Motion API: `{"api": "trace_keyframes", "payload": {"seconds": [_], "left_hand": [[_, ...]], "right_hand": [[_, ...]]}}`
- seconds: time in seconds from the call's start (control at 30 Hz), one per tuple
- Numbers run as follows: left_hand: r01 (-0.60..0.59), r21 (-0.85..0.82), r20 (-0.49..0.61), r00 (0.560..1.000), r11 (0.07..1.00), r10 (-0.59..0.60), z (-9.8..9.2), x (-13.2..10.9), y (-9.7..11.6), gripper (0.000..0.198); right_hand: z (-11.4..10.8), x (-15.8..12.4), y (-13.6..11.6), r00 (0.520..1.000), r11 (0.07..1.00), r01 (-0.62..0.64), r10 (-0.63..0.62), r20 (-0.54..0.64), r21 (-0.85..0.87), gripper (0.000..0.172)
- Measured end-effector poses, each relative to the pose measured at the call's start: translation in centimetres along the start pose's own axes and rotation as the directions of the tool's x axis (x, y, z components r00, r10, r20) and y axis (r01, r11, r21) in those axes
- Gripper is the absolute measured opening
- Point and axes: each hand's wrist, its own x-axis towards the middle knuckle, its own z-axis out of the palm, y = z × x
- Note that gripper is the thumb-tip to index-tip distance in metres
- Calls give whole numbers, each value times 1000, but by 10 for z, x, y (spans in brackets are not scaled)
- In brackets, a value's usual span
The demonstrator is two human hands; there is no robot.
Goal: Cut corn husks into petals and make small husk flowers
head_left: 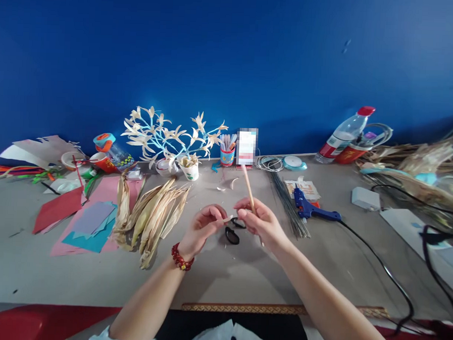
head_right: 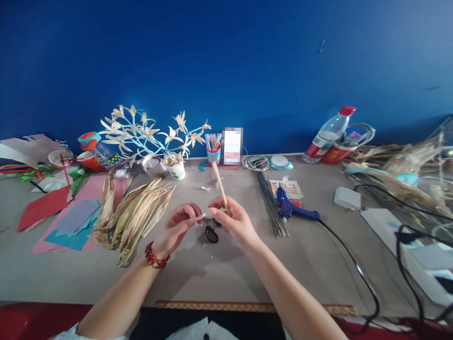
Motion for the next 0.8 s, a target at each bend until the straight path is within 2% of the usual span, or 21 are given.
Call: {"api": "trace_keyframes", "payload": {"seconds": [0.13,0.3,0.43,0.57,0.67,0.8], "left_hand": [[53,65,111,992,996,-60,-2,-1,-1,16],[27,79,108,994,997,-36,-5,-1,-4,18],[8,77,51,999,997,-12,-1,-2,-4,17],[-25,217,-18,999,976,29,2,-2,-4,17],[-31,275,-54,997,961,47,3,-2,-7,15],[12,228,-65,998,974,3,3,-3,-8,14]], "right_hand": [[8,-4,6,988,972,62,-27,154,-226,30],[6,-4,14,975,952,73,-5,222,-299,27],[9,0,17,994,982,18,2,107,-188,32],[15,0,21,999,998,-52,51,-17,-30,34],[19,0,25,998,998,-24,28,-62,51,34],[21,0,28,998,996,1,5,-69,84,35]]}}
